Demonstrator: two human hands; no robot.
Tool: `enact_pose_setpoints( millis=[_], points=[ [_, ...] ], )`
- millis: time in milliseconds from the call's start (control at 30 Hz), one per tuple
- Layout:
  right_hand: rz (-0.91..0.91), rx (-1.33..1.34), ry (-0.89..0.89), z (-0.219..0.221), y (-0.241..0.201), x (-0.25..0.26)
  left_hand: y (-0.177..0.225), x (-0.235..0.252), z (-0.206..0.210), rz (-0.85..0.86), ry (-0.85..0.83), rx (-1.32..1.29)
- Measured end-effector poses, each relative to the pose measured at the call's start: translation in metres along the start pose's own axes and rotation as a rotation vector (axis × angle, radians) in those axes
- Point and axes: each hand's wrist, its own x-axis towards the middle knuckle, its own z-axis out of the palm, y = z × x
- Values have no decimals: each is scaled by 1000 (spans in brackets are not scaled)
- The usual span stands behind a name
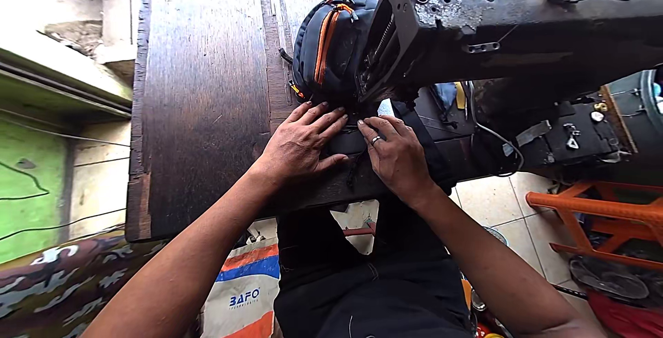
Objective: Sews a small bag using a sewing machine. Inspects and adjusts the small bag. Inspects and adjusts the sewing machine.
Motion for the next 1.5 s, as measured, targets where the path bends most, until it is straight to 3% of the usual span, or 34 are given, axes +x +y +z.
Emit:
enact_pose_setpoints(
  millis=[1333,1500],
  points=[
    [49,-49,-90,-7,6,22,2,13,2,-136,-1,41],
    [-47,70,-121,-11,16,14,-11,13,-4,-120,121,-140]
  ],
)
